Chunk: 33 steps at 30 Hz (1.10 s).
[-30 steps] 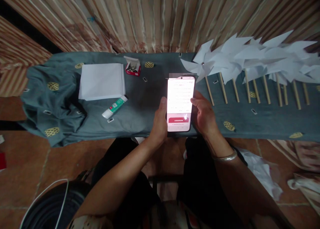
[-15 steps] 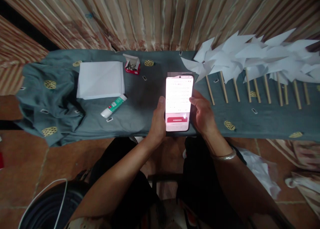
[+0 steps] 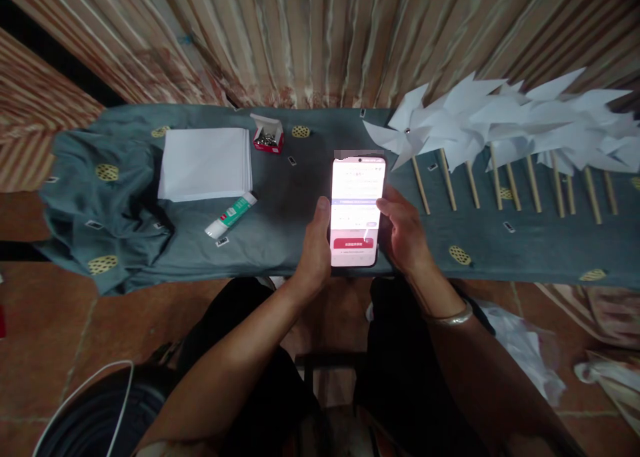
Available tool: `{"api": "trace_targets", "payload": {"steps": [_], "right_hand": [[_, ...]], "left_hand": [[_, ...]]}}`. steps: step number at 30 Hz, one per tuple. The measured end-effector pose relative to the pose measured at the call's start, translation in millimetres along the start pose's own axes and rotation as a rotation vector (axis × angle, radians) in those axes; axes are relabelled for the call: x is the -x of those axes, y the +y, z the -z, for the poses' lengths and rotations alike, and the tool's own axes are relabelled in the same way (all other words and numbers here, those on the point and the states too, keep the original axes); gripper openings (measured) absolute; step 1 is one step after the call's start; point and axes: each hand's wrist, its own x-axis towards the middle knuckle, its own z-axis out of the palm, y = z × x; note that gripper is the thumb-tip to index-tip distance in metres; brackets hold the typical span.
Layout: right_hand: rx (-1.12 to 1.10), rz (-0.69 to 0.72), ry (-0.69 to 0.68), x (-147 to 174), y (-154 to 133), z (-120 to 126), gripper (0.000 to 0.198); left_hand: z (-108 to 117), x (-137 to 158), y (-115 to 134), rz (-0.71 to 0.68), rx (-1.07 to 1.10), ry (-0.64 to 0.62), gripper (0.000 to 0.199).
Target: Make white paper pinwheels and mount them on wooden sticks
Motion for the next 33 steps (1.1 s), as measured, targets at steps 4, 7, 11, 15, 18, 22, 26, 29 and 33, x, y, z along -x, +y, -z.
{"api": "trace_targets", "payload": {"steps": [4,7,11,15,18,22,26,29,33], "right_hand": [[-0.032,-0.034,-0.07,2.7,3.3,-0.6,0.033],[-0.056,-0.054,-0.14,5.0,6.4,-0.4,0.034],[-0.058,-0.064,-0.175,6.2,10.3,0.0,0.033],[-0.051,-0.05,-0.166,6.1,10.9,-1.3,0.033],[-0.044,-0.043,-0.152,5.9,9.8,-2.6,0.034],[-0.03,-0.052,-0.138,5.7,9.3,-3.5,0.034],[-0.014,-0.06,-0.135,5.8,9.3,-4.2,0.036],[-0.03,-0.069,-0.122,6.4,8.5,-5.2,0.036],[-0.038,-0.067,-0.122,6.8,8.6,-5.9,0.035]], "left_hand": [[0.9,-2.0,7.1,-0.024,0.04,0.024,0.065],[0.0,-3.6,15.5,-0.038,0.067,0.048,0.064],[-2.3,-4.0,22.1,-0.07,0.097,0.071,0.062],[-1.7,-3.6,20.4,-0.07,0.083,0.055,0.062],[0.0,-3.8,18.0,-0.086,0.082,0.043,0.062],[0.7,-4.0,17.0,-0.087,0.085,0.037,0.061],[0.5,-3.6,17.1,-0.073,0.071,0.04,0.061],[1.3,-3.4,16.5,-0.075,0.051,0.042,0.062],[2.5,-3.0,15.4,-0.074,0.034,0.052,0.063]]}}
